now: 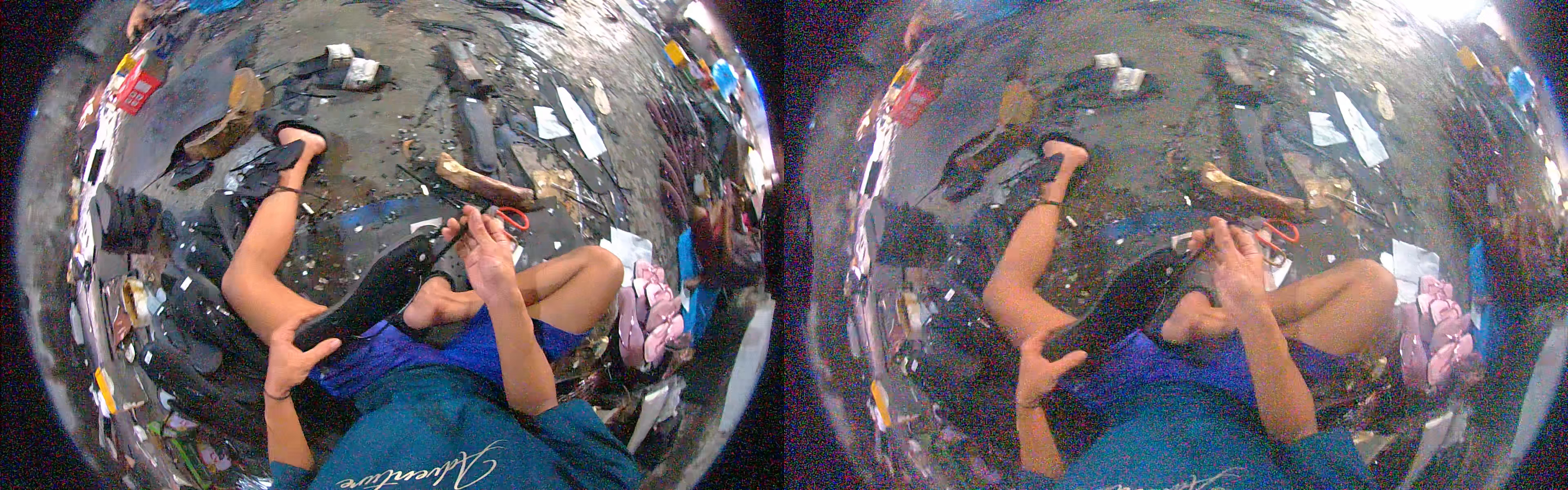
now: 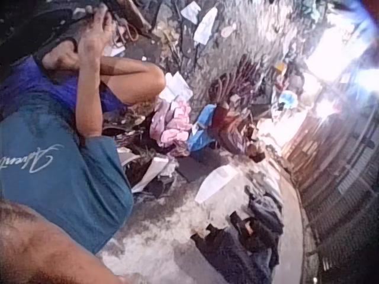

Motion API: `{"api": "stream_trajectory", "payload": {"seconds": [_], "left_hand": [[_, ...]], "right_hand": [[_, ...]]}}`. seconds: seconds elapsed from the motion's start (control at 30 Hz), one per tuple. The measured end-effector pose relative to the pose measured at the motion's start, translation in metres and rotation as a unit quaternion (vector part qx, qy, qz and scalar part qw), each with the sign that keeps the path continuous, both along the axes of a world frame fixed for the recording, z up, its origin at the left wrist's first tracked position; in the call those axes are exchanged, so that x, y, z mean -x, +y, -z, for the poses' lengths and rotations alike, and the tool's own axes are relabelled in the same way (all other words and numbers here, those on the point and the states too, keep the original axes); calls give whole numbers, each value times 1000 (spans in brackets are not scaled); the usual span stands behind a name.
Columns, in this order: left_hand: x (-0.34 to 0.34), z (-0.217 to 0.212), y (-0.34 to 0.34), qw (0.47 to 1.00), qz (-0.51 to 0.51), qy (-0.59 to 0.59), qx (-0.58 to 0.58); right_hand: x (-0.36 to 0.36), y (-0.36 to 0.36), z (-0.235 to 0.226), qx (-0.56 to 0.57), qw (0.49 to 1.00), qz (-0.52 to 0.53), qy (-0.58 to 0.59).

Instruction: The person sits on the floor and assembles black flip-flops by threading a strap through the sole and securing it. The person handles multiple sandals, repeatedly threading and adjusting the straps.

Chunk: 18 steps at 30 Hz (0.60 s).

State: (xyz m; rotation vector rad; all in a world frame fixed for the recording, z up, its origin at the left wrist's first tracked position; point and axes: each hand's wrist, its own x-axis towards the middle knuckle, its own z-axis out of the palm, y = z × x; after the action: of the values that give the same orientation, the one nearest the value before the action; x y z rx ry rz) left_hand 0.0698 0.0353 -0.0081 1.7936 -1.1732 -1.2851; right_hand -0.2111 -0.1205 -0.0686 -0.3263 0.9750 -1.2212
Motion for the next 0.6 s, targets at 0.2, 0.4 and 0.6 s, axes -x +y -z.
{"api": "stream_trajectory", "payload": {"seconds": [0.2, 0.4, 0.6], "left_hand": [[9, 33, -2, 824, -447, 323, 130], [64, 0, -14, 983, -123, 94, 102], [59, -10, -17, 997, -19, 45, 62]], "right_hand": [[-15, 40, -6, 41, 930, -289, 224], [-36, 73, -36, 341, 756, -306, 467], [-38, 78, -43, 384, 742, -248, 490]]}}
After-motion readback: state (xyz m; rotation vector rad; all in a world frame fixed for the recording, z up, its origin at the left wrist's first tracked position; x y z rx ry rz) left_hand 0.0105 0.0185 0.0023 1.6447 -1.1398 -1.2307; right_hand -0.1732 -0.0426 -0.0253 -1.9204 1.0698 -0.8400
